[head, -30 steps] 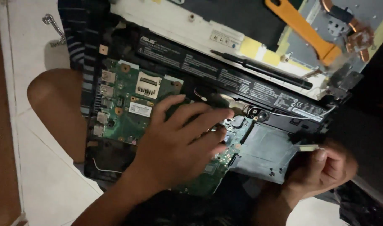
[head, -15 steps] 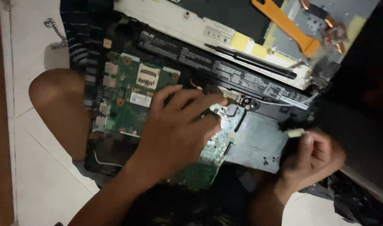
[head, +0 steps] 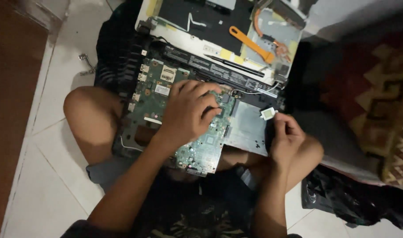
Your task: Installing a heat sink onto a laptop motherboard and securing it with screws.
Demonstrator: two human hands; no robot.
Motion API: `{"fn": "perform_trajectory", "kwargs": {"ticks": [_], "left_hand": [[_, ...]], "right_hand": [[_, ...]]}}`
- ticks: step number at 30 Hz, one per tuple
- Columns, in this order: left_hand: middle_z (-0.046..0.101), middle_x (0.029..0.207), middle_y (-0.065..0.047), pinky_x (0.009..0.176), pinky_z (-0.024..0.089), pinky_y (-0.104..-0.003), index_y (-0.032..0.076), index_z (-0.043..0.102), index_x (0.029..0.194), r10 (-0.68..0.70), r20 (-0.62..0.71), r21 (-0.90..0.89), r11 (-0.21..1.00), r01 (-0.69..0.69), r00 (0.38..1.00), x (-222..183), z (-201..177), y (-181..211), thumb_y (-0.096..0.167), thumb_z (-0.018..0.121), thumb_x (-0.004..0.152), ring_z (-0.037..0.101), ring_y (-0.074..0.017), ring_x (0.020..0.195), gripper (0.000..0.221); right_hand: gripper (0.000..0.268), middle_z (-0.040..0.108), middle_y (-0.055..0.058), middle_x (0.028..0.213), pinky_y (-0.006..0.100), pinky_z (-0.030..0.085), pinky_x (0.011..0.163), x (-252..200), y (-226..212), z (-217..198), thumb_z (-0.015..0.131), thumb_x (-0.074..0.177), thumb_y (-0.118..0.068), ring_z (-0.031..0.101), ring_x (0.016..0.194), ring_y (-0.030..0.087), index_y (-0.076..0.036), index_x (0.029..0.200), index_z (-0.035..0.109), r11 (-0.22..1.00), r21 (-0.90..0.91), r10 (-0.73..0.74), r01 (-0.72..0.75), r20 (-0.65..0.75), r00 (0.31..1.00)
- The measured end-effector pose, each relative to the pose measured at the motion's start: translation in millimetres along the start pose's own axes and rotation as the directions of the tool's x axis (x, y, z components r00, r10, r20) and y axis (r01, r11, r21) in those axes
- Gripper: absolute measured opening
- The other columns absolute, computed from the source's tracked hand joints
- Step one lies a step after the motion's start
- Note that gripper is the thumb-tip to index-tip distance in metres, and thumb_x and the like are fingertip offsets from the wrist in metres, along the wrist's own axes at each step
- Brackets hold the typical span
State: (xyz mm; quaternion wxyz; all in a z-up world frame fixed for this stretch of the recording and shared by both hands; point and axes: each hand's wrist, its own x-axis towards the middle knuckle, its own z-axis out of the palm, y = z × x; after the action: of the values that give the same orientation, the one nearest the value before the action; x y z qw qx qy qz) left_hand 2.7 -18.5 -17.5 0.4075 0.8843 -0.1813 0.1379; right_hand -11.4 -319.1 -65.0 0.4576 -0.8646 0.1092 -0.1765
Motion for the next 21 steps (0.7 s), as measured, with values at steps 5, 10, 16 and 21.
{"fn": "perform_trajectory", "kwargs": {"ticks": [5, 10, 16, 21], "left_hand": [[0.069, 0.122, -0.003, 0.103, 0.036, -0.059, 0.013, 0.068, 0.089, -0.046, 0.099, -0.016, 0.999, 0.048, 0.994, 3.8, -10.3, 5.6, 0.021, 0.081, 0.087, 0.061, -0.0312, 0.115, 0.015], [0.069, 0.123, 0.0, 0.107, 0.034, -0.057, 0.014, 0.07, 0.087, -0.096, 0.143, 0.017, 0.995, 0.095, 0.985, 4.7, -15.8, 10.3, 0.024, 0.08, 0.087, 0.059, -0.0284, 0.121, 0.014], [0.068, 0.126, -0.007, 0.113, 0.03, -0.063, 0.011, 0.074, 0.095, -0.117, 0.2, -0.006, 0.993, 0.121, 0.973, 3.4, -23.3, 17.8, 0.023, 0.077, 0.089, 0.057, -0.0328, 0.126, 0.014], [0.068, 0.124, -0.012, 0.115, 0.027, -0.071, 0.006, 0.076, 0.106, -0.01, 0.045, -0.038, 0.999, 0.012, 0.999, -15.7, -52.7, 28.0, 0.021, 0.073, 0.095, 0.06, -0.0356, 0.125, 0.018]], "right_hand": [[0.008, 0.072, 0.003, 0.08, 0.026, 0.05, 0.075, 1.7, -21.0, -12.1, 0.074, 0.102, -0.012, 0.058, 0.081, 0.005, -0.012, 0.097, 0.08, 0.999, -0.028, 0.036, -0.034, 0.096, 0.995], [0.007, 0.072, 0.008, 0.081, 0.033, 0.052, 0.075, -2.9, -47.2, -15.9, 0.075, 0.102, -0.006, 0.058, 0.084, 0.009, -0.005, 0.097, 0.079, 0.999, -0.011, -0.049, 0.051, 0.121, 0.991], [0.007, 0.072, 0.012, 0.077, 0.036, 0.053, 0.07, -4.3, -58.9, -16.2, 0.075, 0.098, -0.004, 0.065, 0.08, 0.018, -0.006, 0.095, 0.08, 0.989, -0.074, -0.11, 0.125, 0.182, 0.977], [0.01, 0.073, 0.019, 0.08, 0.045, 0.055, 0.066, -9.5, -67.5, -25.6, 0.075, 0.1, -0.011, 0.072, 0.077, 0.036, -0.003, 0.095, 0.08, 0.943, -0.238, -0.187, 0.233, 0.199, 0.962]]}}
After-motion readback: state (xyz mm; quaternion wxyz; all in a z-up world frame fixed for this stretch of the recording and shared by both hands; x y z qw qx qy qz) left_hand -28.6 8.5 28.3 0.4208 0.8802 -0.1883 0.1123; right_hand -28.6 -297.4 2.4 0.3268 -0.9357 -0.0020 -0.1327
